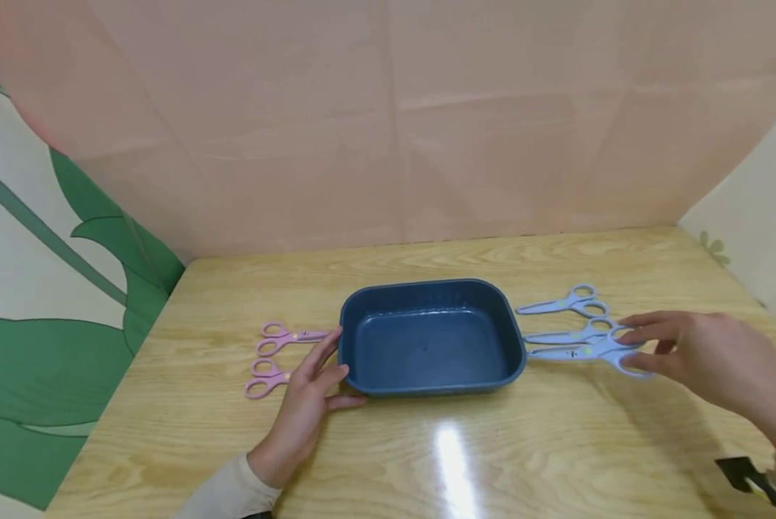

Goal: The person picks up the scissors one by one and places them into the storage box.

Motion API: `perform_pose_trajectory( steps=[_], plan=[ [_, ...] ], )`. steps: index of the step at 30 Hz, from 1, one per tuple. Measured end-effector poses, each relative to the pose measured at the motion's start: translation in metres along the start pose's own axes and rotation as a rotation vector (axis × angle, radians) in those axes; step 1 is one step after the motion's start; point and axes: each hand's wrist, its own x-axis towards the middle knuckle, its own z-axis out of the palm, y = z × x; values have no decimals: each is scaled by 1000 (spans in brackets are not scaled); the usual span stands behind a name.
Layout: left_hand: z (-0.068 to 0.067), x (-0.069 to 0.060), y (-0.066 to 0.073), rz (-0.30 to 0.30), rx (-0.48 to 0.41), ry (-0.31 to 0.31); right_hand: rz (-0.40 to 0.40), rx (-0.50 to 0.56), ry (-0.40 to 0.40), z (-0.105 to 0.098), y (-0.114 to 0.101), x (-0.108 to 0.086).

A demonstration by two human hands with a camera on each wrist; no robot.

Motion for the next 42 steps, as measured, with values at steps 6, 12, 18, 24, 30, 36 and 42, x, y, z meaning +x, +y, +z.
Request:
perform_pose_trajectory(
  steps=[6,12,18,24,30,36,42],
  plan=[
    [-2,1,2,7,11,-9,26,27,33,-2,0,1],
    [-3,3,2,7,14,-16,16,13,152,-1,-3,-1],
    [-3,4,-1,3,20,-20,28,29,149,1,-4,-2],
    [-1,3,0,-4,17,-22,16,53,167,1,-3,-4],
    [2,4,1,4,16,-26,-10,44,203,-3,-4,-2],
    [1,4,0,5,6,-21,-43,62,228,-7,-6,1],
    [-1,0,-2,0,4,-11,-14,21,225,-14,-7,2]
  ],
)
